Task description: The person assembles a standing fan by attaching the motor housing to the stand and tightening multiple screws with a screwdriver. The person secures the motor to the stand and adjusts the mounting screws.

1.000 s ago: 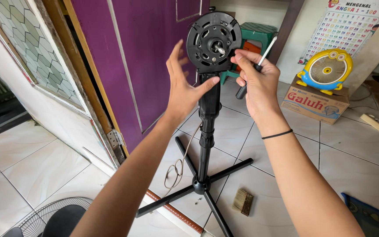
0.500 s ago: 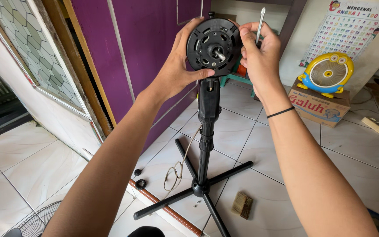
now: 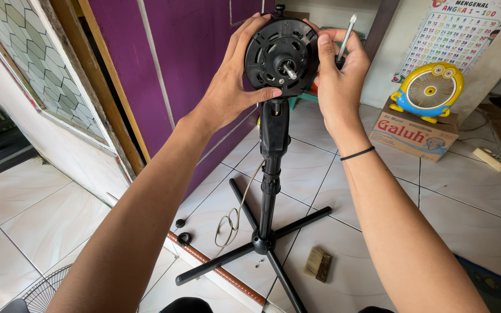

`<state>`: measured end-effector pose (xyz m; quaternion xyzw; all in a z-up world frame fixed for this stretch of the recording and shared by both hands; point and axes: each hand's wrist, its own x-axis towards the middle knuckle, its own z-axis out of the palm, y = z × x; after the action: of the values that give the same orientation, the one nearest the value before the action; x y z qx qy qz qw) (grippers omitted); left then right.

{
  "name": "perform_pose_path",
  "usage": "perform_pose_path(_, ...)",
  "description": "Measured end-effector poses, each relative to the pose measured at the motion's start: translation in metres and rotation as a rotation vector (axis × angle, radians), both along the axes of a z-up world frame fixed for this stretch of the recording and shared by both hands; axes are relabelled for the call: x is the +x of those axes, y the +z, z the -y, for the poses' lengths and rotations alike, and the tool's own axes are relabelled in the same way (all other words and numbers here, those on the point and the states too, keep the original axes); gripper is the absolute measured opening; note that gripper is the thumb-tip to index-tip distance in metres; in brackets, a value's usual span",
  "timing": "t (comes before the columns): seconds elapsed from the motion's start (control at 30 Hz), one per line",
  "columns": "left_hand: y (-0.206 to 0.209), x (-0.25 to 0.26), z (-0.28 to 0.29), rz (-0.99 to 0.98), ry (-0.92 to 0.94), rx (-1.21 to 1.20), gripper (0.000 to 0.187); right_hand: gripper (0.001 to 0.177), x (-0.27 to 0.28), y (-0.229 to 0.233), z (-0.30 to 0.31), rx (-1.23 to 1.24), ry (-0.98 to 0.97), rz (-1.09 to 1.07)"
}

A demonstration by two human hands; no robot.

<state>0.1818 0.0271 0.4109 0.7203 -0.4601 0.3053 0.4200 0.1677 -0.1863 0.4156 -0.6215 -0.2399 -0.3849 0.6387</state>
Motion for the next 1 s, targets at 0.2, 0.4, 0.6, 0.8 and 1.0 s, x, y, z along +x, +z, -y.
perform_pose_path(0.2, -0.001, -0.005, 0.0, 0.021, 0.012, 0.007, 0.117, 0.022, -0.007, -0.005, -0.002, 0.013, -0.033, 0.006)
perform_pose_path(0.4, 0.0, -0.009, -0.002, -0.012, 0.061, 0.005, 0.118, 0.021, -0.01, 0.002, -0.004, 0.065, 0.03, -0.061)
perform_pose_path(0.6, -0.003, -0.011, 0.002, -0.104, 0.039, -0.073, 0.118, 0.016, -0.019, -0.012, 0.003, 0.136, 0.092, -0.143)
perform_pose_path(0.8, -0.023, -0.035, 0.009, 0.178, 0.23, -0.231, 0.103, 0.013, -0.046, -0.036, 0.002, 0.113, 0.035, -0.35)
perform_pose_path(1.0, -0.052, -0.068, 0.035, -0.092, 0.202, -0.518, 0.013, 0.011, -0.066, -0.048, -0.004, 0.097, 0.054, -0.37)
